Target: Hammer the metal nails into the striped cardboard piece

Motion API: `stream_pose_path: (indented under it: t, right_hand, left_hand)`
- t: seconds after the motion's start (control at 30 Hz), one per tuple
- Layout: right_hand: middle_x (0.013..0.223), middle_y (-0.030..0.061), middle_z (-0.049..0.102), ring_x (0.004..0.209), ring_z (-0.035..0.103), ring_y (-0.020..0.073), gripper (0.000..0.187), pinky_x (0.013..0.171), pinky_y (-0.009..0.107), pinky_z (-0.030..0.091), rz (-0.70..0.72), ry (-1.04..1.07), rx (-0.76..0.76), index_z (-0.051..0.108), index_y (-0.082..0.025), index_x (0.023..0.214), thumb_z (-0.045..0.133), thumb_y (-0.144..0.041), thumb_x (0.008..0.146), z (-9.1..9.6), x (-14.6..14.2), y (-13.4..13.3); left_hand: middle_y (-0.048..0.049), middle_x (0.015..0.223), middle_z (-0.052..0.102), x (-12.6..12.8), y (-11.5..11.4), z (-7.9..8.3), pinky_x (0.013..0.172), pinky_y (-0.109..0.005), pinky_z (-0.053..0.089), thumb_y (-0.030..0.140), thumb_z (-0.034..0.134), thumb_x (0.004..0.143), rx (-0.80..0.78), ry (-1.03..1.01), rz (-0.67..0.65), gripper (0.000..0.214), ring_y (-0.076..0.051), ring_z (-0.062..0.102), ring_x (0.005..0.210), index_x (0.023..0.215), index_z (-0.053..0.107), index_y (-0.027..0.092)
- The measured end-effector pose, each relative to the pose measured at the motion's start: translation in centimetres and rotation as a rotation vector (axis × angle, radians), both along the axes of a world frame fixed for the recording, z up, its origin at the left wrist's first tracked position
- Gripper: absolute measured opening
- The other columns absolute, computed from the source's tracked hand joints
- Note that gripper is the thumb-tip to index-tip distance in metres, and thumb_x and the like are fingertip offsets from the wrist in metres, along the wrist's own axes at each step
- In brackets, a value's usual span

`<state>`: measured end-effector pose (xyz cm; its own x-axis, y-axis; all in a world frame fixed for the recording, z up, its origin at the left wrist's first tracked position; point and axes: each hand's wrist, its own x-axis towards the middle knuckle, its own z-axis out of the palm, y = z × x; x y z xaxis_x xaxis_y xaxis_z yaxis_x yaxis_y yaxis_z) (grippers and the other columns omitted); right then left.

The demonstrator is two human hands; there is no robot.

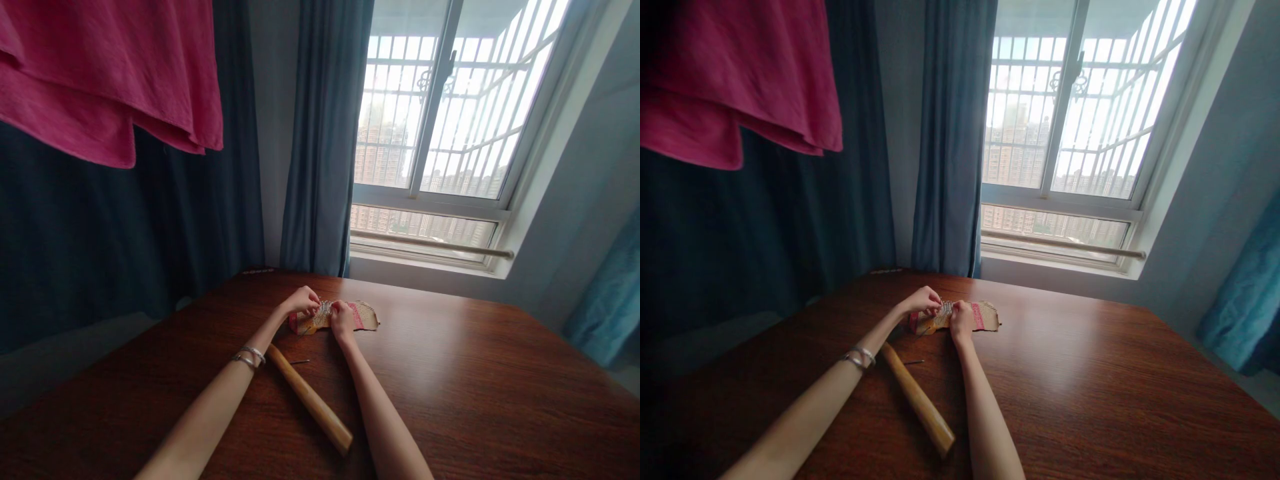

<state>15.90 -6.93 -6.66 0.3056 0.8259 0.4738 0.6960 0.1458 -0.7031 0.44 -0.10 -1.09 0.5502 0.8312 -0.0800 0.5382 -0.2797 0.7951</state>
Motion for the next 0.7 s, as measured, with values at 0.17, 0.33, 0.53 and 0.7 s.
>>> stream_pose_path:
  t: [0.17, 0.33, 0.53, 0.7]
  right_hand:
    - [0.084, 0.0045, 0.068, 0.077, 0.061, 0.0163, 0.022, 0.069, 0.023, 0.042, -0.020, 0.042, -0.041, 0.061, -0.020, 0.089, 0.040, -0.025, 0.084, 0.7, -0.3, -0.6]
    - [0.091, 0.0077, 0.067, 0.085, 0.062, 0.0157, 0.023, 0.074, 0.023, 0.045, 0.050, 0.049, -0.134, 0.061, -0.017, 0.089, 0.043, -0.031, 0.083, 3.4, -0.2, -0.6]
    - [0.061, 0.0043, 0.066, 0.057, 0.063, 0.0144, 0.011, 0.051, 0.020, 0.047, 0.345, -0.005, -0.486, 0.064, -0.014, 0.064, 0.063, -0.024, 0.067, 6.7, 0.5, -1.2]
    - [0.044, 0.0034, 0.061, 0.047, 0.061, 0.0159, 0.018, 0.045, 0.023, 0.048, 0.496, -0.091, -0.823, 0.057, -0.014, 0.043, 0.070, -0.008, 0.053, 6.7, -0.5, -2.5]
  left_hand:
    - [-0.0041, 0.069, 0.068, -1.4, -0.1, 1.9, 0.058, -0.023, 0.048, 0.032, 0.072, 0.053, -0.121, 0.114, -0.186, 0.030, -0.016, 0.061, 0.066, 0.075, 0.070, 0.011]
    - [-0.0029, 0.058, 0.065, -1.5, -1.1, 3.6, 0.055, -0.024, 0.047, 0.028, 0.072, 0.052, -0.210, 0.302, -0.331, 0.024, -0.015, 0.059, 0.058, 0.069, 0.070, 0.011]
    - [-0.0063, 0.056, 0.064, -0.4, -2.6, 3.4, 0.048, -0.025, 0.045, 0.025, 0.075, 0.049, -0.398, 0.570, -0.399, 0.017, -0.016, 0.058, 0.052, 0.057, 0.067, 0.012]
    - [-0.0071, 0.049, 0.059, -0.1, -3.0, 2.8, 0.042, -0.026, 0.041, 0.027, 0.079, 0.044, -0.382, 0.700, -0.336, 0.022, -0.015, 0.051, 0.042, 0.049, 0.064, 0.012]
